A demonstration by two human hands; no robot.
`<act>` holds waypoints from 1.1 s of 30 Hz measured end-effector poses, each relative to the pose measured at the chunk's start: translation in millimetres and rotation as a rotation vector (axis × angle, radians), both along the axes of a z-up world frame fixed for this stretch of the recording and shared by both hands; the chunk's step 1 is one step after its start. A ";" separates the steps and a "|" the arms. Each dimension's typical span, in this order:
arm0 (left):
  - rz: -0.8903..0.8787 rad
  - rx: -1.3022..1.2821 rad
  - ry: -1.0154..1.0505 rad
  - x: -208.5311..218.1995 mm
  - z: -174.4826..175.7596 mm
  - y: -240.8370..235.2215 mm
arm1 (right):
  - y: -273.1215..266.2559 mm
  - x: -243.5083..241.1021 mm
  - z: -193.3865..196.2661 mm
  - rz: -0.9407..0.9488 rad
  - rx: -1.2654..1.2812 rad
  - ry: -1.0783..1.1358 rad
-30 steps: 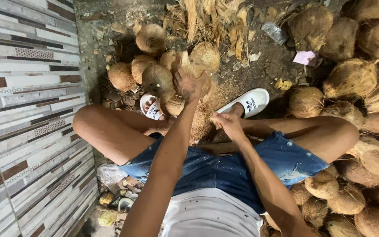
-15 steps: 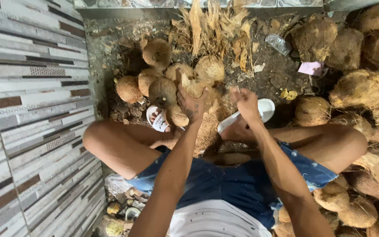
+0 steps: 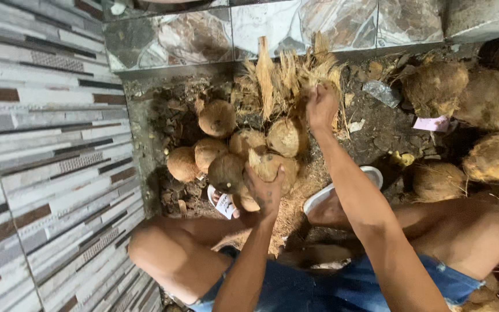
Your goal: The person sits cross-legged on the floor and peels the fibrous husk off several coconuts by hand. They pull away the husk fibers and place the removed material on the floor, repeating the process for multiple coconuts.
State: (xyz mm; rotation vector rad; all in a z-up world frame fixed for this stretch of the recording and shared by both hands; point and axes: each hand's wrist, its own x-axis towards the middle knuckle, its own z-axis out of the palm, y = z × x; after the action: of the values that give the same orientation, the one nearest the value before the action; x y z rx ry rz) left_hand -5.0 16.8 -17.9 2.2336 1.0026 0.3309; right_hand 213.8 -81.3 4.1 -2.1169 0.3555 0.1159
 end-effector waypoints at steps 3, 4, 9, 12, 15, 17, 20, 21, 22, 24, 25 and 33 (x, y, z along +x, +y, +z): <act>0.018 -0.024 0.031 -9.5 -12.3 3.3 | 10.2 18.6 -27.1 0.060 -0.203 -0.089; -0.019 0.046 -0.039 -14.7 -18.6 5.5 | 11.7 22.4 -38.5 0.075 -0.243 -0.091; -0.047 0.101 -0.065 -22.4 -37.6 8.0 | 16.9 44.6 -76.8 0.082 -0.305 -0.034; -0.025 0.104 -0.003 -28.8 -35.6 6.6 | 8.7 64.2 -92.1 0.199 -0.422 0.125; -0.051 0.065 0.038 -25.6 -25.7 7.2 | 3.2 76.0 -100.2 0.319 -0.589 0.253; -0.003 -0.024 0.102 -24.9 -23.5 7.4 | 3.0 85.9 -98.1 0.308 -0.534 0.309; -0.084 0.016 0.137 -28.7 -24.6 6.5 | 5.5 97.2 -89.9 0.274 -0.472 0.381; -0.081 0.021 0.139 -20.1 -11.9 6.7 | 3.5 95.5 -77.1 0.278 -0.468 0.381; -0.028 -0.152 0.201 -12.6 1.2 7.0 | 1.5 92.9 -63.9 0.289 -0.338 0.488; 0.042 -0.313 0.258 0.2 8.0 5.4 | 1.3 90.9 -37.6 0.319 -0.197 0.589; 0.055 -0.195 0.212 -0.4 4.7 3.7 | -1.1 84.4 -25.0 0.419 -0.243 0.594; 0.017 -0.238 0.360 2.5 17.6 5.2 | -8.0 -16.3 18.4 0.295 -0.336 -0.185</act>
State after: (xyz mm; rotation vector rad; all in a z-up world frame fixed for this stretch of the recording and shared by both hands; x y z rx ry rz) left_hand -2.5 22.0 -0.3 2.1064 1.1778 -0.1847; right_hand 197.5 -89.3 22.5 -2.4806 -0.0553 0.0309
